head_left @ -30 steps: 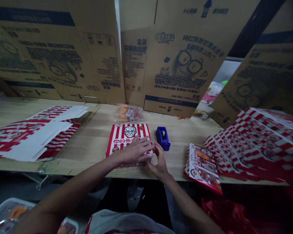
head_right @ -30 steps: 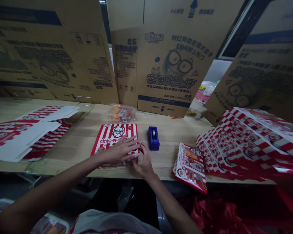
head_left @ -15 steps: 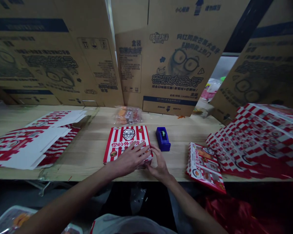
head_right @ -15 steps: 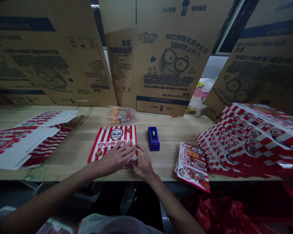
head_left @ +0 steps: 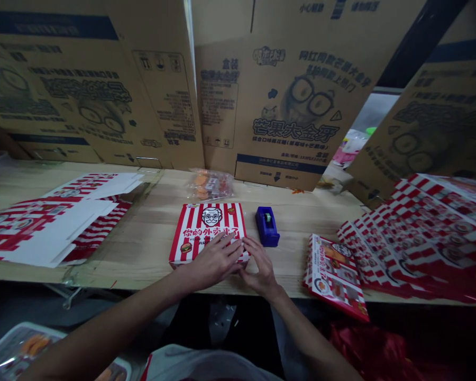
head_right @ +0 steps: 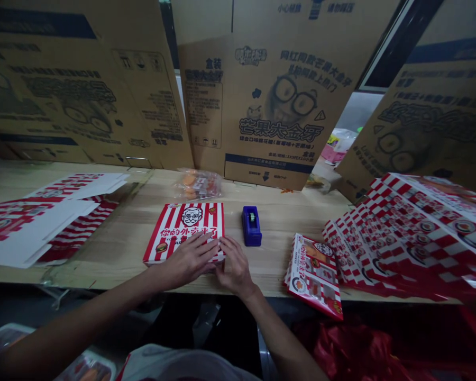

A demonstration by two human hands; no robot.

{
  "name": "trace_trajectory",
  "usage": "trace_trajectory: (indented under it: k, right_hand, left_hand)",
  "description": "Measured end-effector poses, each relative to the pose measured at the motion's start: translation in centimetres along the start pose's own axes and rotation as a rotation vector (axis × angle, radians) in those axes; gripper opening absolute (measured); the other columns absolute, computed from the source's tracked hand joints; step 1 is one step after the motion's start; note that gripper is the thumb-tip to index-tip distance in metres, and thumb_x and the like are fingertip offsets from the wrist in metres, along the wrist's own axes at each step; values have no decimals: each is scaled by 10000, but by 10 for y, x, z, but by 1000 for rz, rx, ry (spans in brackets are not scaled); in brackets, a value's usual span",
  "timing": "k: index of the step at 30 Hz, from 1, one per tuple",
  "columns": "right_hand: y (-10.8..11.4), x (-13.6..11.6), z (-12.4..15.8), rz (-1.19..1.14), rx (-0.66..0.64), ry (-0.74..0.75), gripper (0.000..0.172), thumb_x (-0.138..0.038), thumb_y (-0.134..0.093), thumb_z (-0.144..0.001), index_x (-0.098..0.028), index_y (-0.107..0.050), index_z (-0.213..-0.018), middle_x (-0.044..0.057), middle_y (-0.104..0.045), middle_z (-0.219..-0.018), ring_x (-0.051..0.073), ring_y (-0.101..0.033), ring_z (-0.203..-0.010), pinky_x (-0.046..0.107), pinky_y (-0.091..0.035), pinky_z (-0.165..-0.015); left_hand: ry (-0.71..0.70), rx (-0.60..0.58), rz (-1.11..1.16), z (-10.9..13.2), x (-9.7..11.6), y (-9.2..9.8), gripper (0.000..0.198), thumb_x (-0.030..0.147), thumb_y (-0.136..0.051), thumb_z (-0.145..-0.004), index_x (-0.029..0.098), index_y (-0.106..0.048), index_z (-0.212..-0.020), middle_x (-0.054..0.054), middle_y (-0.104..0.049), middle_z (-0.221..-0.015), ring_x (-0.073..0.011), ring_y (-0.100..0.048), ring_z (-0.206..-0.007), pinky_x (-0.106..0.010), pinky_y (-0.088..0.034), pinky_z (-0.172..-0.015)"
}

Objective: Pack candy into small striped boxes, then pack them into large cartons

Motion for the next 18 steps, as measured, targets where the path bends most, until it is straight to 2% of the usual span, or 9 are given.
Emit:
trace_trajectory:
  k: [3,6,10,14,18]
  right_hand:
    - [0,8,4,-21,42,-102,766,-195,-677,-765,-203,-299,-1431,199,-421,-1418,337,-447,-1305,568,-460,-1008]
    - [0,13,8,-46,61,-164,877,-236,-725,-733,-202,-232,-1457,205,-337,-1464,348,-411,-1327,565,-454,-1019]
    - [-1,12,6,-61,35,-177,846,-234,-702,-743,-204,-243,-1453,187,-365,-1447,333,-411,-1328,529,-479,-1010]
    - [-1,11,1,-53,5,-184,834,-226,-688,-735,-201,-260,-1450,174,-419,-1416,322,-432,-1314,513,-469,-1028]
    - [-2,8,-1,-55,8,-152,794,-193,-662,-740,-196,-288,-1441,170,-452,-1395,318,-456,-1296,521,-442,-1048]
  left_hand:
    - [-3,-35,38,-15,2,6,234,256,-531,-905,148,-586,-1105,-106,-644,-1100,-265,-555,-1102,-442,-397,-1020]
    - [-50,-86,45,-28,7,11,229,169,-598,-831,167,-599,-1060,-113,-606,-1051,-265,-545,-1033,-418,-443,-933]
    - [-90,-126,101,-34,6,16,181,157,-636,-796,173,-621,-976,-119,-584,-1111,-280,-512,-1109,-427,-425,-963]
    - [-145,-155,138,-30,6,18,264,130,-636,-792,180,-607,-1050,-118,-584,-1216,-294,-456,-1236,-471,-389,-1017]
    - [-148,-162,110,-23,10,13,293,137,-630,-797,174,-580,-1084,-110,-602,-1225,-304,-454,-1253,-497,-355,-1054]
Point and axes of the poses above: each hand's wrist, its own z-axis away from the middle knuckle, its own y-axis out of the back of the hand, x = y × z, the point moved 7 cm from there along -z, towards the middle knuckle
